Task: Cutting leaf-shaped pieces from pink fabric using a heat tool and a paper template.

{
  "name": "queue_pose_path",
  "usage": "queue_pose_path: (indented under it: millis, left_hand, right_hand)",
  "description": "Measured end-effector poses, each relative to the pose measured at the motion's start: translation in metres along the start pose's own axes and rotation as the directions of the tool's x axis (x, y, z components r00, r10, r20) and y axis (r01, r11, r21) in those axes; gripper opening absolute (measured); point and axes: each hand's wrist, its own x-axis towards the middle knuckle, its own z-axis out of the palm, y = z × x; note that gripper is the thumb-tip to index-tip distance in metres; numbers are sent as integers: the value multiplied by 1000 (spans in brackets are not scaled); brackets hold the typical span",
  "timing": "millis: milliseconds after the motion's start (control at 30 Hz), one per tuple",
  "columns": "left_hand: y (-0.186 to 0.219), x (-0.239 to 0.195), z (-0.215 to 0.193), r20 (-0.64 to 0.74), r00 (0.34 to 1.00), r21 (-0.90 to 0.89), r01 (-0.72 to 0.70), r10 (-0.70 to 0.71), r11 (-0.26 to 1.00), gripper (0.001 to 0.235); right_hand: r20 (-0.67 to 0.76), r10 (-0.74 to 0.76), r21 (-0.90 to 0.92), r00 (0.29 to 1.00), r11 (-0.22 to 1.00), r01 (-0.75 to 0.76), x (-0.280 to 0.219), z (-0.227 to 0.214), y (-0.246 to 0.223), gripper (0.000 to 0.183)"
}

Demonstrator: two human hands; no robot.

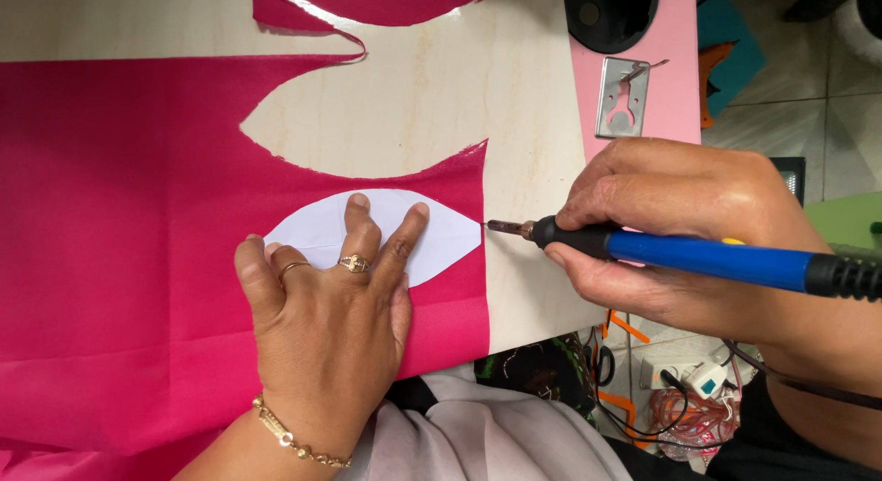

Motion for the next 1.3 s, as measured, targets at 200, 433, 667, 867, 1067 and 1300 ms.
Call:
queue_pose_path:
  millis: [200, 433, 667, 867, 1067, 1300]
  left_hand:
    - [0, 0, 1, -19, 1000, -12, 4, -4, 1000, 57]
    - [0, 0, 1, 13, 1000, -4, -4, 4, 1000, 57]
    - [-1, 1, 0, 6, 1000, -27, -3, 3, 1000, 58]
    - [-3, 3, -1, -25, 1000, -42, -13, 12, 999, 55]
    - [-8, 5, 2, -72, 997, -101, -47, 40, 994, 49]
    - [-26, 13, 10, -78, 975, -71, -212, 207, 975, 46]
  right_hand:
    - [-15, -15, -26, 1000, 1000, 14, -1, 1, 0, 12]
    - [-18, -3, -28, 1000, 1000, 2, -2, 1, 1, 11]
    - [-23, 9, 5, 1000, 1000, -9, -3, 2, 1, 10]
    - [-86, -9, 6, 996, 1000, 9, -6, -4, -9, 14]
    - [-169, 73, -105, 983, 990, -92, -25, -17, -29, 19]
    - [-179, 108, -93, 978, 988, -126, -74, -18, -15, 22]
